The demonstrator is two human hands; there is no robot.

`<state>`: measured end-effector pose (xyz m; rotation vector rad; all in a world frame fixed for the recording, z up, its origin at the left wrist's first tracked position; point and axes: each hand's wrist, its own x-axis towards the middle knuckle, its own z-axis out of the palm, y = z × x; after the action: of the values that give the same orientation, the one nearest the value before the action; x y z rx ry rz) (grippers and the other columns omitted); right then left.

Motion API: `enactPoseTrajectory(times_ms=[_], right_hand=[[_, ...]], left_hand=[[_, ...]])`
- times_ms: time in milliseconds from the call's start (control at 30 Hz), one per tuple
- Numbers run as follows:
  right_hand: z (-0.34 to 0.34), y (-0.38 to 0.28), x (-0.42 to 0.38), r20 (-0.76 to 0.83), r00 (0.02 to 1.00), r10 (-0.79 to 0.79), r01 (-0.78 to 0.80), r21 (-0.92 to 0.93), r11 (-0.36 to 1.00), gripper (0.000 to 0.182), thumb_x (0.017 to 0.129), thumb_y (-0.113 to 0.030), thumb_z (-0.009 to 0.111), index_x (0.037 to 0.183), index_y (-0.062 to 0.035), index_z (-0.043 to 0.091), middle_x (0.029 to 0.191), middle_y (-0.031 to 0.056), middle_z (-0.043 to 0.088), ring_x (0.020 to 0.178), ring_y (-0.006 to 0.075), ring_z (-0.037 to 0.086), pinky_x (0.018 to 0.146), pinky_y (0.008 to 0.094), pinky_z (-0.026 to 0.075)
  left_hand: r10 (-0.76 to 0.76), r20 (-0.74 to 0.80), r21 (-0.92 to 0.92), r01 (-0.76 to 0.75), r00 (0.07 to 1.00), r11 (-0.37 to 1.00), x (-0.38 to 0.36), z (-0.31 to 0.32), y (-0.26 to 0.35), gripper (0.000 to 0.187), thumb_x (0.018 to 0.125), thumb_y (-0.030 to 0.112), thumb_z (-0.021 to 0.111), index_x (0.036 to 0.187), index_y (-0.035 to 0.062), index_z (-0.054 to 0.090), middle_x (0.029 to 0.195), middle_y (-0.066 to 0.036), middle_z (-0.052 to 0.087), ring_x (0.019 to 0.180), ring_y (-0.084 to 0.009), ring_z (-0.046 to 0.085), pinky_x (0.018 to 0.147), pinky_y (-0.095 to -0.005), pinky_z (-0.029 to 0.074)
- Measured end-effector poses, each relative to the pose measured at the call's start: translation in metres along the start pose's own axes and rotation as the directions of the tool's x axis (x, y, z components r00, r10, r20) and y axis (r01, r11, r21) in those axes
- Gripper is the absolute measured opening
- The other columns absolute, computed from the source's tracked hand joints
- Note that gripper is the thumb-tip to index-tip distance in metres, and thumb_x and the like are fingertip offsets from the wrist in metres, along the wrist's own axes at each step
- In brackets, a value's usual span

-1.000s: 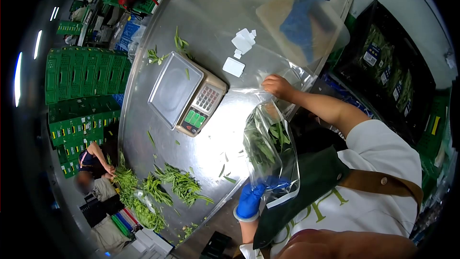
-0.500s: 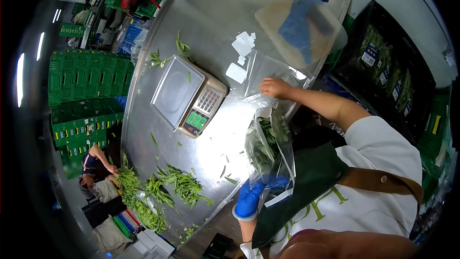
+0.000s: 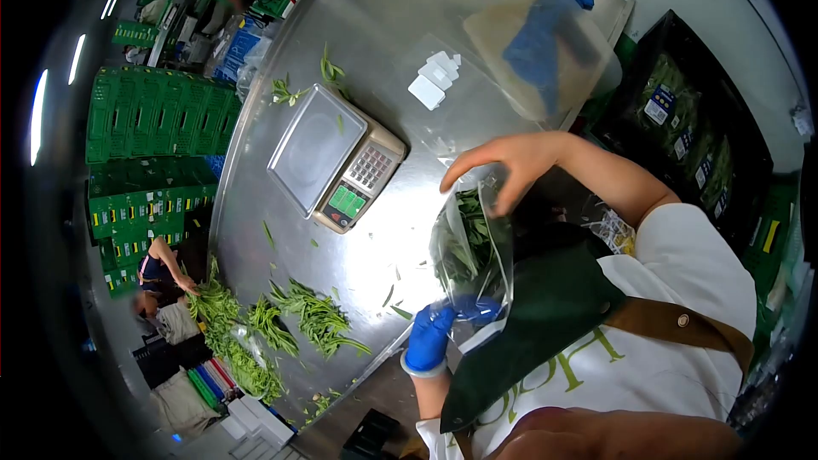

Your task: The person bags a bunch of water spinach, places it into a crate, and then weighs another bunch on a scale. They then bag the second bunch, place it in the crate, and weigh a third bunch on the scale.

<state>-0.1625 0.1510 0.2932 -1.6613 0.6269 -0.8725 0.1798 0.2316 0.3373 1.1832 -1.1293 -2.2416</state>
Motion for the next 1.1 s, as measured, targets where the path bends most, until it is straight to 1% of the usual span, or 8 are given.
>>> enactPoseTrajectory(times_ms=[100,200,367,500,600,767,933,1100], right_hand=[[0.008,0.009,0.024,0.044,0.976,0.215,-0.219,0.118,0.969,0.032,0.078,-0.019,0.076,0.104,-0.0030,0.067,0.107,0.0061,0.067,0.101,0.0172,0.061,0.091,0.0302,0.046],[-0.007,0.004,0.056,-0.365,0.902,0.229,-0.208,0.097,0.973,0.017,0.082,-0.014,0.071,0.094,-0.0029,0.070,0.092,0.0038,0.070,0.087,0.0112,0.063,0.083,0.0262,0.048],[-0.037,-0.076,0.064,-0.484,0.858,-0.174,0.124,-0.132,0.983,0.014,0.086,-0.014,0.065,0.094,-0.0036,0.071,0.097,0.0054,0.070,0.092,0.0133,0.064,0.084,0.0273,0.049],[-0.028,-0.099,-0.005,-0.341,0.862,-0.376,0.195,-0.462,0.865,0.011,0.086,-0.013,0.063,0.091,-0.0074,0.071,0.101,0.0021,0.069,0.104,0.0206,0.061,0.092,0.0331,0.048],[-0.002,-0.060,-0.070,-0.296,0.934,-0.202,0.050,-0.451,0.891,0.013,0.082,-0.011,0.066,0.092,-0.0054,0.071,0.109,0.0070,0.067,0.118,0.0296,0.052,0.098,0.0396,0.043],[0.079,0.081,-0.194,-0.535,0.833,0.141,-0.351,-0.314,0.882,0.014,0.079,-0.010,0.069,0.092,-0.0100,0.073,0.122,0.0041,0.061,0.128,0.0279,0.042,0.103,0.0415,0.037],[0.110,0.107,-0.246,-0.435,0.820,0.372,-0.561,-0.481,0.674,0.019,0.078,-0.010,0.068,0.097,-0.0111,0.072,0.125,0.0054,0.058,0.125,0.0291,0.044,0.102,0.0405,0.038],[0.112,0.056,-0.206,-0.463,0.824,0.326,-0.557,-0.559,0.614,0.026,0.079,-0.010,0.062,0.105,-0.0078,0.066,0.114,0.0074,0.060,0.114,0.0265,0.050,0.095,0.0375,0.042]], left_hand=[[0.053,-0.063,0.042,-0.050,0.997,0.998,0.019,-0.050,-0.016,0.036,0.092,0.024,0.052,0.103,-0.0081,0.063,0.103,-0.018,0.066,0.099,-0.0258,0.061,0.091,-0.0369,0.044],[0.409,-0.074,-0.165,-0.416,0.909,0.894,0.060,-0.057,0.042,0.054,0.097,0.042,0.039,0.107,-0.0062,0.062,0.102,-0.023,0.065,0.102,-0.0343,0.059,0.095,-0.0428,0.041],[0.707,0.021,-0.061,-0.705,0.707,0.706,0.055,-0.019,0.121,0.054,0.100,0.040,0.032,0.112,-0.0030,0.061,0.109,-0.017,0.065,0.103,-0.0281,0.058,0.089,-0.0390,0.042],[0.546,-0.137,-0.003,-0.551,0.827,0.834,0.024,0.025,0.073,0.051,0.094,0.034,0.043,0.111,-0.0118,0.057,0.101,-0.022,0.065,0.092,-0.0307,0.063,0.087,-0.0417,0.047],[0.109,-0.077,-0.081,-0.115,0.991,0.990,0.033,0.007,-0.028,0.038,0.093,0.029,0.049,0.105,-0.0051,0.061,0.102,-0.020,0.066,0.094,-0.0278,0.063,0.092,-0.0363,0.045],[-0.368,0.025,-0.238,0.363,0.929,0.901,0.089,0.017,-0.189,0.045,0.099,0.030,0.042,0.109,-0.0084,0.063,0.106,-0.015,0.067,0.101,-0.0212,0.062,0.088,-0.0306,0.048],[-0.416,-0.128,0.011,0.421,0.900,0.907,0.104,-0.003,-0.302,0.042,0.097,0.028,0.047,0.122,-0.0037,0.055,0.113,-0.015,0.063,0.098,-0.0212,0.063,0.084,-0.0316,0.050],[-0.328,-0.052,-0.471,0.267,0.943,0.841,0.091,0.009,-0.292,0.038,0.096,0.022,0.046,0.126,-0.0007,0.053,0.113,-0.012,0.063,0.095,-0.0204,0.062,0.085,-0.0308,0.050]])
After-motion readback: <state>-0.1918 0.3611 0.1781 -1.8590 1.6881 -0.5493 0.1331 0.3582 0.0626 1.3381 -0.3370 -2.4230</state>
